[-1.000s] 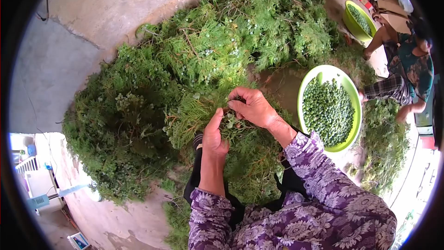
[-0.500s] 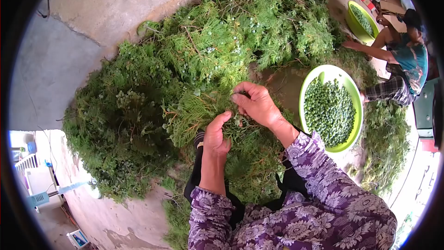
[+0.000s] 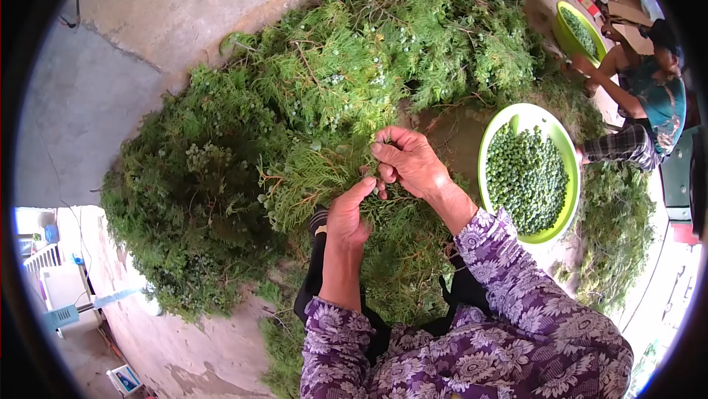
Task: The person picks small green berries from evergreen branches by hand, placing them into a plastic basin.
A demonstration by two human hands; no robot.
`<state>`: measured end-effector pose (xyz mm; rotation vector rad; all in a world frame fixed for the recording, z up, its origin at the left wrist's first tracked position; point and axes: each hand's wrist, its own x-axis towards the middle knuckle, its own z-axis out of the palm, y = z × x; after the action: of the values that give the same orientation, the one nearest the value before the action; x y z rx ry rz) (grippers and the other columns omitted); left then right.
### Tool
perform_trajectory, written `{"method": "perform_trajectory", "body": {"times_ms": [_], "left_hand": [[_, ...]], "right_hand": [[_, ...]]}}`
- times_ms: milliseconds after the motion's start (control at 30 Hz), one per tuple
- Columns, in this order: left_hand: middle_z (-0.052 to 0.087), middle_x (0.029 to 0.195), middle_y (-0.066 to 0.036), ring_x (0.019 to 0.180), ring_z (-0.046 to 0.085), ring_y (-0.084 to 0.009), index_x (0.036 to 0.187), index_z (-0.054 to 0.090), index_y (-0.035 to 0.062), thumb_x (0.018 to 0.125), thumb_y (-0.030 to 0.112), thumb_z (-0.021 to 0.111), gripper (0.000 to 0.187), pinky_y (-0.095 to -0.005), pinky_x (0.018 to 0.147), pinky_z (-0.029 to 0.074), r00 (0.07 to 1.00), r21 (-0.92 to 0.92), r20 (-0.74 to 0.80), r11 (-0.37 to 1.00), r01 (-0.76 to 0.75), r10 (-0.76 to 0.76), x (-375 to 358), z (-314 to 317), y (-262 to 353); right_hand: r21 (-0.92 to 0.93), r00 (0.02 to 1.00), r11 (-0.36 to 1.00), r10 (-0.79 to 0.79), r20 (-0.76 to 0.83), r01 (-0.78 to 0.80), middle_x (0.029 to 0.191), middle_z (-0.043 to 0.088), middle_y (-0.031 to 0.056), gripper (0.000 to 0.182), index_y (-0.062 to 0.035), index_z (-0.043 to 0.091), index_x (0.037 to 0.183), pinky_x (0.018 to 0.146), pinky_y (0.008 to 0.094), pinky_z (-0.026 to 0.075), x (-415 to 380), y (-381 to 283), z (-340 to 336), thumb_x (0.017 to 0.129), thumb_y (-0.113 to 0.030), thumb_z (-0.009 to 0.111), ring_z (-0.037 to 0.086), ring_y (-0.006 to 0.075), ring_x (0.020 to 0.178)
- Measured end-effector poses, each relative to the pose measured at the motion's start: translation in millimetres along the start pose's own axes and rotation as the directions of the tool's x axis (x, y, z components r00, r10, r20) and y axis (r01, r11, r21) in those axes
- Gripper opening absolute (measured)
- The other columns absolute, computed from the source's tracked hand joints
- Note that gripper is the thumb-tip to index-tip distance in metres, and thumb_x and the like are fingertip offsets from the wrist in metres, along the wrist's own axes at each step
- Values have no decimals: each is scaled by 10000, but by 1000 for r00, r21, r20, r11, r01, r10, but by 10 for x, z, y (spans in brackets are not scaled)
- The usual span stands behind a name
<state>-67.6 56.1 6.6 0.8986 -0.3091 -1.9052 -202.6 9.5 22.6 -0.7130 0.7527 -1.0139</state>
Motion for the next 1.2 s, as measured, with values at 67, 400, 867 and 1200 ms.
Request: {"method": "perform_trajectory", "body": {"times_ms": [67,400,867,1200], "left_hand": [[553,841,-64,789,483,-158,911,550,-13,765,152,584,223,-292,727,366,997,8,70,999,-32,32,4,30,7],[554,822,-70,773,486,-164,881,572,-18,764,129,589,189,-287,721,375,994,62,91,996,-59,53,33,0,-18],[517,726,-78,707,482,-199,950,464,33,793,88,537,182,-317,685,399,999,-171,47,985,-3,11,16,-41,-2],[515,734,-73,707,474,-192,932,464,47,789,102,537,170,-308,698,393,999,-142,43,990,14,-8,55,-54,-13]], "right_hand": [[56,999,998,40,33,-42,549,448,-8,91,-36,491,848,396,292,474,4,11,-6,845,-108,547,432,79,440],[160,991,979,122,47,-128,527,464,11,102,-25,493,872,386,258,408,-12,22,1,832,-89,562,436,100,418],[-161,863,963,-264,-431,214,737,596,50,58,-45,589,823,538,224,459,127,-411,-612,767,-32,594,549,113,595],[-769,823,632,-382,-421,-100,729,614,92,160,2,597,837,503,258,485,78,-455,-687,738,-120,625,563,128,517]]}}
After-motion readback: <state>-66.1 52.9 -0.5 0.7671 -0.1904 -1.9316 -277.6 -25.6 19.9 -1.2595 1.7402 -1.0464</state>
